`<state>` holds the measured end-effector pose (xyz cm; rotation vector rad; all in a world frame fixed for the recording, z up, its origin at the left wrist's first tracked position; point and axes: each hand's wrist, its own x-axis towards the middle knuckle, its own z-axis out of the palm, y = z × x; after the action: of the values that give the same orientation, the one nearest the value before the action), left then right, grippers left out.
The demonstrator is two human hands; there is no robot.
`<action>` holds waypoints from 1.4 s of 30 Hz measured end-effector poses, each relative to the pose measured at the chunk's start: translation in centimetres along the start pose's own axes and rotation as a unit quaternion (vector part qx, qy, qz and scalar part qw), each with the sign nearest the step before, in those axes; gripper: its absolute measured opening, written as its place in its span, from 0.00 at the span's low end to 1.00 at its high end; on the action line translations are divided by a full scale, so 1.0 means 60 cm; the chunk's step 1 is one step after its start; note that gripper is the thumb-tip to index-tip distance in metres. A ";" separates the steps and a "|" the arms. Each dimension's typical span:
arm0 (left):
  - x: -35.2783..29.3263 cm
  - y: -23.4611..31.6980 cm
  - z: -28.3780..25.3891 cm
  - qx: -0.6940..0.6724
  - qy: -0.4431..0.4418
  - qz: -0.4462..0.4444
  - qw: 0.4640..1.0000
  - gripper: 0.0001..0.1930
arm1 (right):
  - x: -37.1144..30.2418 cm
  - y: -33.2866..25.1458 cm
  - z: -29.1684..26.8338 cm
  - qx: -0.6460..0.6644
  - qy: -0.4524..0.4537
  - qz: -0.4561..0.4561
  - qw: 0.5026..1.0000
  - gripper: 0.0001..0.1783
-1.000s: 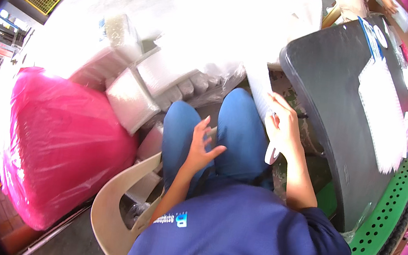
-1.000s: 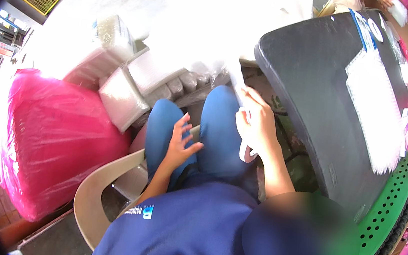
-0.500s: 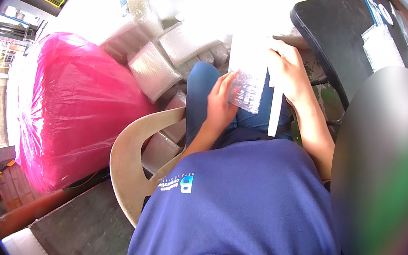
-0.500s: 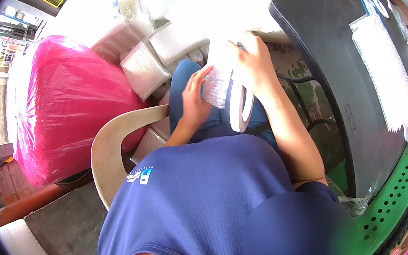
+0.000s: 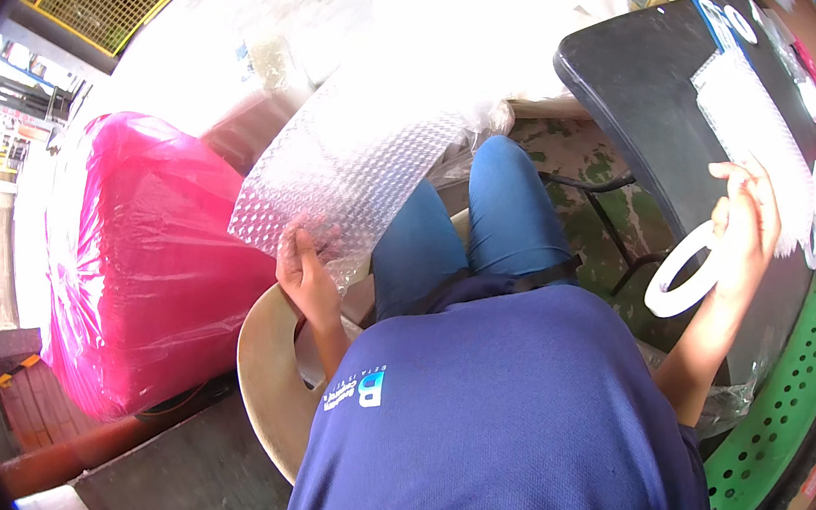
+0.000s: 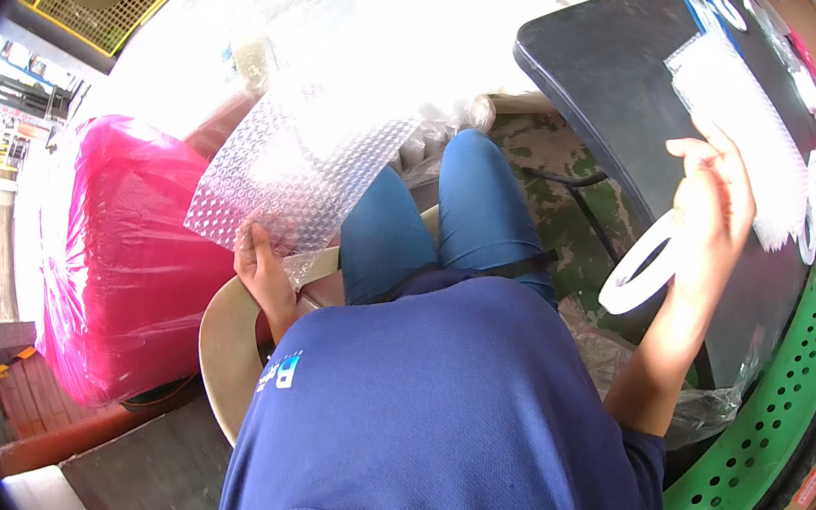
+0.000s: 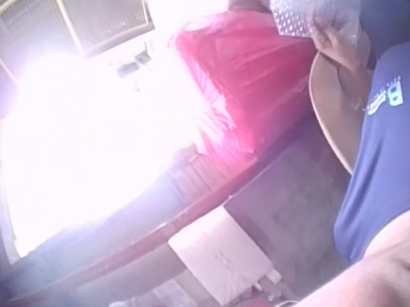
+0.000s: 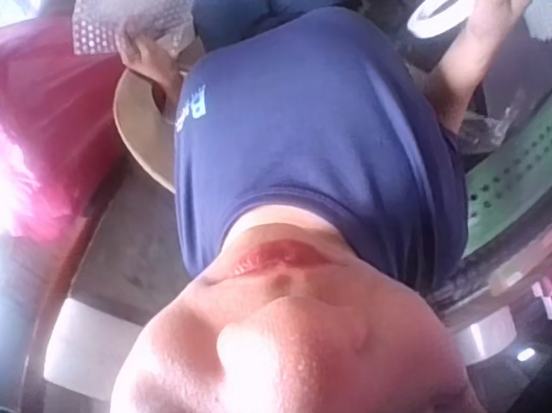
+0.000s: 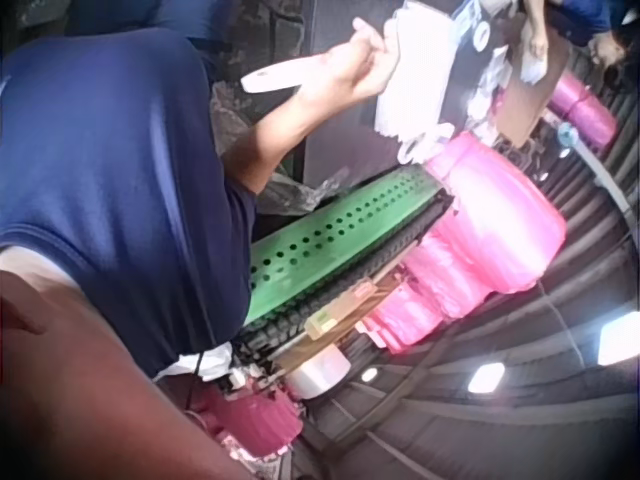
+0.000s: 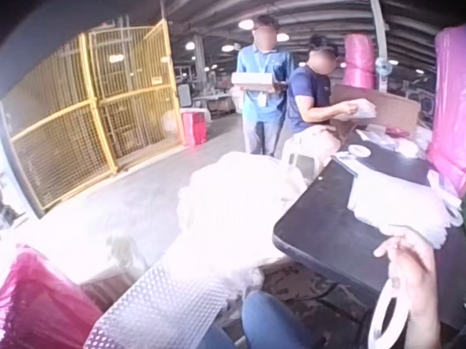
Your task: The person wraps rectangular items in bubble wrap and secures them with clear packing tape. They repeatedly pull tape from a roll, apply it to the edges of the bubble wrap, and tear it off by hand. The wrapped packages are placed on a table or stacked nearby.
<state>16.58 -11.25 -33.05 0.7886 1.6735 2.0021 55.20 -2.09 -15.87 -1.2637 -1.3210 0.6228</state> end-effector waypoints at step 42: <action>0.036 -0.115 -0.026 0.273 -0.265 -0.441 0.813 0.15 | -0.077 0.417 0.266 -0.173 -0.413 0.141 0.883 0.18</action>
<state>13.62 -9.67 -39.67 0.4987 1.7745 0.5968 46.95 5.72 -43.69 -1.5693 -2.0281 1.2693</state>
